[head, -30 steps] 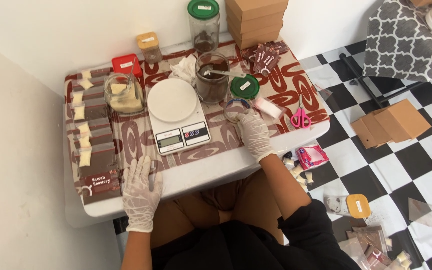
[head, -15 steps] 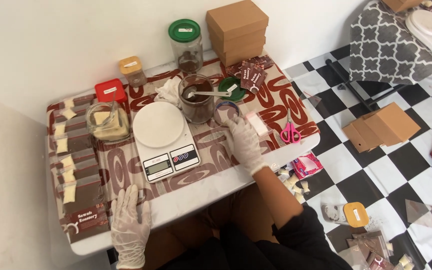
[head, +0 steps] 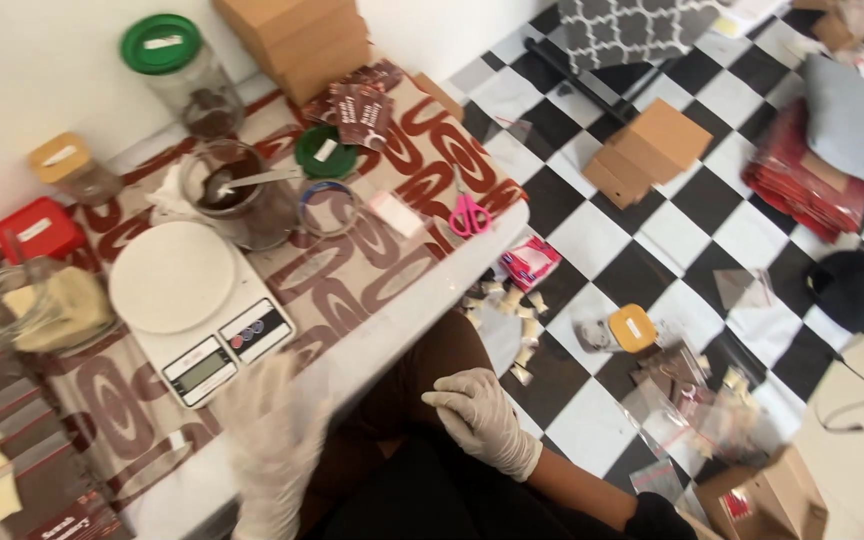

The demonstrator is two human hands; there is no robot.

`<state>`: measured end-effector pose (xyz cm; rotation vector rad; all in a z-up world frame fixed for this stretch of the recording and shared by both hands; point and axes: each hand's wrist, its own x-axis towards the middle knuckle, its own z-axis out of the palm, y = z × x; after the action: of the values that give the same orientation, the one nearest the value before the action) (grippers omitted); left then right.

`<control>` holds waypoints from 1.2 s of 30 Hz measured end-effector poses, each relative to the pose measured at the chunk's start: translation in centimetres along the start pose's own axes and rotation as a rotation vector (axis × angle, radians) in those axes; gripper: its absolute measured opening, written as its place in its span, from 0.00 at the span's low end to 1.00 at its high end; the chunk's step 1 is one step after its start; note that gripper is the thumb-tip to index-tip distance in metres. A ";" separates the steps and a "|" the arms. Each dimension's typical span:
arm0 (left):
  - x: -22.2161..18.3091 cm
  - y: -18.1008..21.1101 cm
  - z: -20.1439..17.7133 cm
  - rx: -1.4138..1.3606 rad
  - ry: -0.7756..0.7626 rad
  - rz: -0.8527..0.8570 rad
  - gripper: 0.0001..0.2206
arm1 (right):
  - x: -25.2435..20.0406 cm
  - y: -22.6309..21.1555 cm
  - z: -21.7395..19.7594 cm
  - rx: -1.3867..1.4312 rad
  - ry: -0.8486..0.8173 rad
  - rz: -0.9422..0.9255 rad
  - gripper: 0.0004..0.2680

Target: The person scoops a white powder into small plastic bags, seals them, and places them into cardboard boxes. They repeat this process for multiple units, arranging the filled bags inside the boxes and closing the flaps.

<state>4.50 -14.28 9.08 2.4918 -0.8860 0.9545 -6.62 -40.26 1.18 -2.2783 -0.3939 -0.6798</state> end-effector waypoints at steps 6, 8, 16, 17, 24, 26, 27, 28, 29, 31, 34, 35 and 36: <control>3.8 7.3 10.6 0.307 -0.452 0.250 0.37 | -3.6 1.4 -1.6 0.014 0.025 0.128 0.07; 4.3 8.0 13.3 0.378 -0.480 0.257 0.41 | -6.7 3.5 -1.0 -0.029 -0.008 0.204 0.05; 3.8 8.4 16.4 0.125 -0.615 0.064 0.47 | -14.5 17.4 -2.9 -0.364 -0.144 0.630 0.03; 3.7 8.4 16.5 0.115 -0.645 0.054 0.47 | -13.8 19.2 -4.6 -0.344 -0.078 0.884 0.06; 4.0 8.4 16.7 0.128 -0.661 0.052 0.46 | -8.9 27.5 -10.5 -0.081 -0.050 1.349 0.11; 4.1 8.6 16.5 0.140 -0.648 0.047 0.46 | -7.3 30.8 -11.3 -0.152 -0.096 1.327 0.10; 4.2 8.6 16.5 0.150 -0.637 0.048 0.45 | -6.4 32.5 -11.7 -0.223 -0.136 1.307 0.10; 3.9 8.6 16.7 0.155 -0.637 0.040 0.45 | -6.9 36.2 -12.2 -0.221 -0.143 1.300 0.10; 3.7 8.7 16.8 0.173 -0.624 0.054 0.46 | -7.3 39.9 -12.8 -0.142 0.025 1.360 0.11; 3.8 8.7 17.0 0.206 -0.603 0.066 0.47 | -7.2 45.3 -13.6 -0.046 0.196 1.401 0.12; 4.6 8.6 16.5 0.191 -0.601 0.049 0.48 | -6.1 48.7 -15.2 0.166 0.509 1.395 0.21; 5.0 8.5 16.1 0.250 -0.553 0.122 0.45 | -5.3 49.0 -16.2 0.163 0.568 1.424 0.17; 5.4 8.5 15.6 0.309 -0.507 0.194 0.43 | -4.4 49.4 -17.0 0.160 0.625 1.455 0.15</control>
<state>9.64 -30.73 2.17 3.0300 -1.2277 0.5441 6.33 -87.17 -18.26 -1.4761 1.3167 -0.4481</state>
